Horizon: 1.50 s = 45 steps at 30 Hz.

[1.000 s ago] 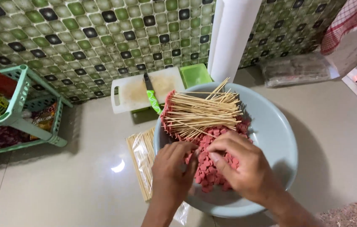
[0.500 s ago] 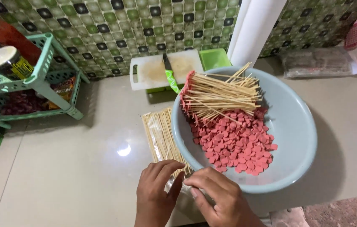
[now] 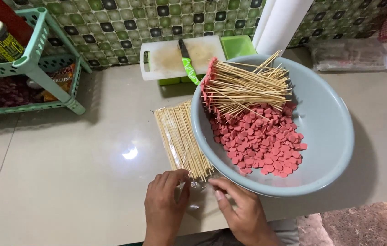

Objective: Skewering small diced pieces of pink food onto wooden sticks in a large bowl.

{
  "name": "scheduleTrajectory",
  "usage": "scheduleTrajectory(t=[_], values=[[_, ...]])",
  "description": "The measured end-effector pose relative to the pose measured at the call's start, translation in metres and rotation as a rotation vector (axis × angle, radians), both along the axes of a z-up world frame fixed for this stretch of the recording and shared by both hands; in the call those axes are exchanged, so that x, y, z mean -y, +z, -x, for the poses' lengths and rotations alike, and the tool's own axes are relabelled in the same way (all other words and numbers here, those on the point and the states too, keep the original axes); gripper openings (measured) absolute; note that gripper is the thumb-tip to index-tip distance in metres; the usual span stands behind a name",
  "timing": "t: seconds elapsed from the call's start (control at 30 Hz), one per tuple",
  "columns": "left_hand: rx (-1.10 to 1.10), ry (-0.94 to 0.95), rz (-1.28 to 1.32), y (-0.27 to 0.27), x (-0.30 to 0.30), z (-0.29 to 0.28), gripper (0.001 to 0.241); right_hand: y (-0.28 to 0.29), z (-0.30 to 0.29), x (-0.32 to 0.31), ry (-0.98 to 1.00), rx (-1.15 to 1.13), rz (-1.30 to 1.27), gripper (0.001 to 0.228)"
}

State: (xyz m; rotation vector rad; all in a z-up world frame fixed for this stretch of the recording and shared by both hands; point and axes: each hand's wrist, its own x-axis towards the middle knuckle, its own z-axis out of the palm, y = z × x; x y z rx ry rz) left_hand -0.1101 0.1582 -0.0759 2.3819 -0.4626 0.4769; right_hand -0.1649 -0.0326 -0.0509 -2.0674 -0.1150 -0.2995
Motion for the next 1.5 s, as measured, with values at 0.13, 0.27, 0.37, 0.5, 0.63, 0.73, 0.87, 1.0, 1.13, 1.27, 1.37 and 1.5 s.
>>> scheduleTrajectory(t=[0.13,0.27,0.37,0.5,0.63,0.73,0.87,1.0,1.13,1.27,1.37,1.5], values=[[-0.045,-0.015,0.081,0.002,-0.001,0.0,0.028,-0.004,0.003,0.008,-0.019,-0.079,-0.104,0.036],[-0.041,-0.027,0.142,0.002,0.003,0.002,0.021,0.001,0.007,0.011,-0.053,-0.159,-0.187,0.042],[-0.057,-0.035,0.196,0.009,0.005,0.004,0.019,-0.001,0.009,0.011,-0.057,-0.125,-0.18,0.043],[-0.079,-0.062,0.317,0.009,0.005,0.007,0.02,-0.009,0.013,0.01,-0.048,-0.017,-0.073,0.041],[-0.015,-0.078,0.315,0.016,0.005,0.006,0.013,-0.002,0.004,0.006,0.044,0.201,0.062,0.032],[0.025,-0.074,0.309,0.015,0.005,0.003,0.015,0.001,-0.001,0.0,0.147,0.335,0.193,0.029],[0.016,-0.097,0.334,0.024,0.006,0.001,0.015,-0.004,-0.006,-0.01,0.209,0.251,0.216,0.032],[0.0,-0.109,0.363,0.021,0.003,0.0,0.018,-0.01,-0.01,-0.013,0.097,0.149,0.289,0.037],[-0.029,-0.088,0.411,0.021,0.009,0.001,0.015,-0.008,-0.012,-0.017,0.014,0.116,0.297,0.04],[-0.026,-0.033,0.442,0.024,0.015,-0.002,0.016,-0.008,-0.016,-0.027,0.032,0.171,0.318,0.024],[-0.068,-0.046,0.495,0.03,0.017,-0.004,0.017,-0.003,-0.031,-0.034,0.03,0.128,0.337,0.03],[-0.118,-0.048,0.554,0.022,0.015,-0.005,0.016,-0.004,-0.055,-0.044,-0.083,-0.068,0.333,0.041]])
